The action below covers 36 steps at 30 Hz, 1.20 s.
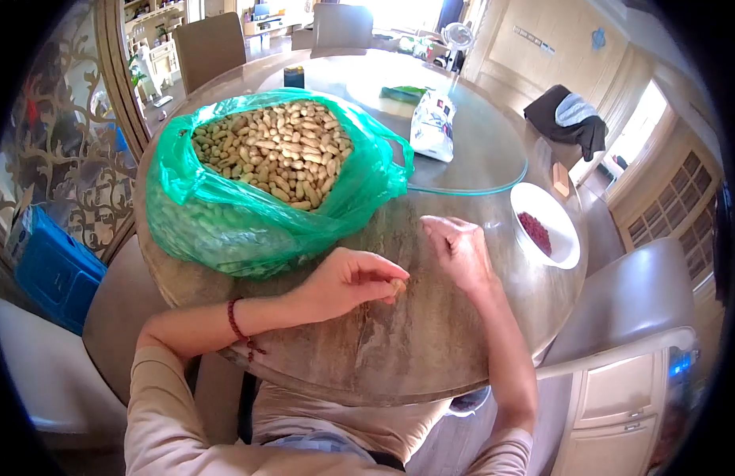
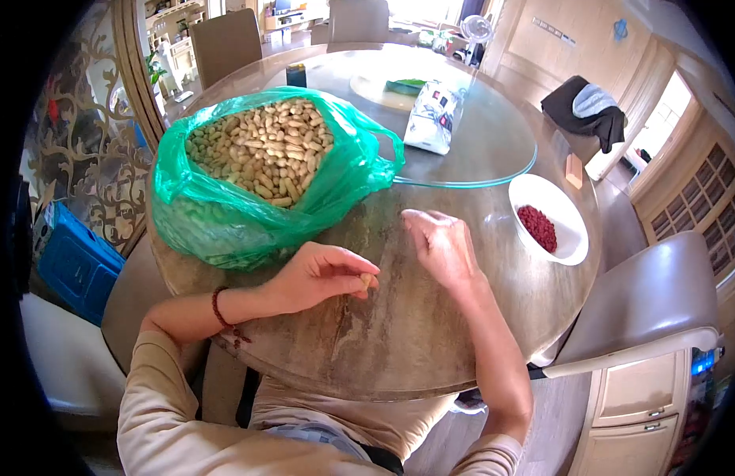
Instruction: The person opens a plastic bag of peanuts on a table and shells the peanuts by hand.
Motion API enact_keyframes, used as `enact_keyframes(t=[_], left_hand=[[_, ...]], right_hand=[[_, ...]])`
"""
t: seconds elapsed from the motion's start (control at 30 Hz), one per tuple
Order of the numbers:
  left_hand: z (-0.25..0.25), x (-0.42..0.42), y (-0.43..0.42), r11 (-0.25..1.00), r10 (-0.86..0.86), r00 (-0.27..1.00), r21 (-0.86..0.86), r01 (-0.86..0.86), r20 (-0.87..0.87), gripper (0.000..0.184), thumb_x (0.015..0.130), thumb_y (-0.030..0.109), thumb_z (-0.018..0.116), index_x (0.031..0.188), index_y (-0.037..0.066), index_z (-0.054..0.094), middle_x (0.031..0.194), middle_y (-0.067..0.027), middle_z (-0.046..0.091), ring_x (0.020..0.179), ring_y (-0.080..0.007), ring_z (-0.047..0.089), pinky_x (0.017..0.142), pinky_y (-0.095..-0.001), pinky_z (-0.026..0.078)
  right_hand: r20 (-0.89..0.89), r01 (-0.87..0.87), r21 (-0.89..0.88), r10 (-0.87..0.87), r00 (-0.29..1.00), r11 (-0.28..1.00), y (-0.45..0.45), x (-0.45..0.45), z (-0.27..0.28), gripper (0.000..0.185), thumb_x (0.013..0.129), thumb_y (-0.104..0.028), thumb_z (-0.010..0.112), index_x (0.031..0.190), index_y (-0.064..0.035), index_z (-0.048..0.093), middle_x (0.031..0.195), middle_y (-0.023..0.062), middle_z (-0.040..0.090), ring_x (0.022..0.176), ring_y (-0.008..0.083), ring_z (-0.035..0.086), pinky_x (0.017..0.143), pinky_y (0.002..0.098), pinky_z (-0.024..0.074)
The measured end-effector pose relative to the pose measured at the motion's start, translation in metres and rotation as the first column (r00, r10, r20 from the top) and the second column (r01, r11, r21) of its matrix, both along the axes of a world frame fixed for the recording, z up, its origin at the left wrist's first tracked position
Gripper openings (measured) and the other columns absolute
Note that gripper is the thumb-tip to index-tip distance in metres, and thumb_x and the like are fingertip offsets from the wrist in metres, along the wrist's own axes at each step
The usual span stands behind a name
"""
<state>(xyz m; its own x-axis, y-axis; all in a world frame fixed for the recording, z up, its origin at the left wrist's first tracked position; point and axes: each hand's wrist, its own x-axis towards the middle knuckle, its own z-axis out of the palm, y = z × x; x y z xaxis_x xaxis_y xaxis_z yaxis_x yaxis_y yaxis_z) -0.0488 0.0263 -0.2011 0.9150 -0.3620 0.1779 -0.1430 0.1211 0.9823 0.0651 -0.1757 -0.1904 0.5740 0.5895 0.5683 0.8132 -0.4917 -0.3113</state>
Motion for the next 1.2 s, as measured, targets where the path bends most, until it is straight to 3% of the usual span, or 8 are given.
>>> enact_keyframes(t=[0.03,0.23,0.47,0.53,0.57,0.77,0.97,1.2], left_hand=[[-0.004,0.002,-0.001,0.998,0.003,1.0,-0.069,-0.004,-0.017,0.022,0.086,0.001,0.059,0.108,-0.002,0.061,0.096,-0.0062,0.065,0.084,-0.0101,0.062,0.076,-0.0232,0.051],[-0.002,0.003,0.0,0.999,0.028,0.999,-0.034,-0.029,-0.023,0.02,0.084,-0.002,0.061,0.105,-0.002,0.061,0.096,-0.0106,0.066,0.084,-0.0147,0.064,0.077,-0.027,0.053],[-0.018,0.014,0.004,0.996,0.046,0.995,-0.07,-0.053,-0.088,0.019,0.085,0.0,0.061,0.103,-0.002,0.061,0.096,-0.011,0.066,0.084,-0.0156,0.064,0.076,-0.0278,0.054],[-0.024,0.02,0.006,0.993,0.102,0.989,-0.047,-0.107,-0.109,0.016,0.086,0.003,0.06,0.102,-0.002,0.061,0.096,-0.0108,0.065,0.084,-0.0152,0.064,0.076,-0.0275,0.053],[-0.026,0.022,0.007,0.993,0.103,0.989,-0.047,-0.109,-0.106,0.016,0.086,0.003,0.06,0.102,-0.002,0.061,0.096,-0.0108,0.065,0.084,-0.0152,0.064,0.076,-0.0275,0.053],[-0.033,0.023,0.007,0.987,0.132,0.989,-0.078,-0.137,-0.066,0.012,0.087,0.006,0.059,0.098,-0.001,0.06,0.091,-0.0066,0.064,0.082,-0.0112,0.061,0.073,-0.0246,0.051],[-0.034,0.025,0.006,0.988,0.13,0.99,-0.076,-0.135,-0.058,0.006,0.088,0.004,0.057,0.093,0.0,0.056,0.084,-0.0047,0.061,0.078,-0.0099,0.059,0.067,-0.0224,0.049],[-0.033,0.03,0.005,0.985,0.109,0.992,-0.129,-0.116,-0.061,0.016,0.087,0.003,0.058,0.103,0.002,0.058,0.093,-0.0036,0.062,0.083,-0.0093,0.059,0.074,-0.0236,0.049]], right_hand=[[0.009,0.002,-0.017,-0.002,1.0,1.0,-0.002,0.004,0.001,0.017,0.08,-0.004,0.055,0.094,-0.0026,0.065,0.085,0.0167,0.064,0.076,0.0333,0.063,0.066,0.0395,0.0512],[-0.015,0.015,-0.17,-0.017,1.0,0.985,-0.005,0.001,0.006,0.018,0.08,-0.005,0.054,0.094,-0.0039,0.064,0.086,0.0174,0.064,0.078,0.0339,0.062,0.068,0.0402,0.0509],[-0.126,-0.284,-0.086,0.273,0.954,0.955,0.012,-0.016,0.003,0.015,0.075,-0.001,0.058,0.088,-0.0025,0.065,0.08,0.0156,0.063,0.071,0.0328,0.062,0.064,0.0393,0.05],[-0.31,-0.429,-0.022,0.402,0.862,0.903,0.015,-0.023,0.008,0.017,0.073,0.0,0.061,0.09,-0.0019,0.065,0.077,0.0135,0.063,0.067,0.0287,0.061,0.061,0.0366,0.05],[-0.342,-0.427,-0.021,0.395,0.853,0.904,0.016,-0.024,0.005,0.019,0.073,-0.002,0.064,0.092,-0.0023,0.066,0.076,0.0111,0.063,0.066,0.0235,0.061,0.058,0.0337,0.0495],[-0.501,-0.401,0.087,0.388,0.774,0.912,0.024,-0.023,-0.009,0.019,0.074,-0.011,0.071,0.091,-0.0035,0.068,0.074,0.0105,0.064,0.06,0.0186,0.062,0.055,0.031,0.0488],[-0.595,-0.333,0.208,0.389,0.703,0.92,0.027,-0.028,-0.012,0.015,0.077,-0.007,0.068,0.091,-0.0013,0.068,0.075,0.0089,0.065,0.06,0.0146,0.063,0.055,0.0257,0.0513],[-0.73,-0.284,0.29,0.403,0.552,0.914,0.02,-0.015,-0.015,0.014,0.083,-0.001,0.062,0.096,0.0024,0.065,0.083,0.0066,0.065,0.07,0.012,0.064,0.055,0.0238,0.0529]])
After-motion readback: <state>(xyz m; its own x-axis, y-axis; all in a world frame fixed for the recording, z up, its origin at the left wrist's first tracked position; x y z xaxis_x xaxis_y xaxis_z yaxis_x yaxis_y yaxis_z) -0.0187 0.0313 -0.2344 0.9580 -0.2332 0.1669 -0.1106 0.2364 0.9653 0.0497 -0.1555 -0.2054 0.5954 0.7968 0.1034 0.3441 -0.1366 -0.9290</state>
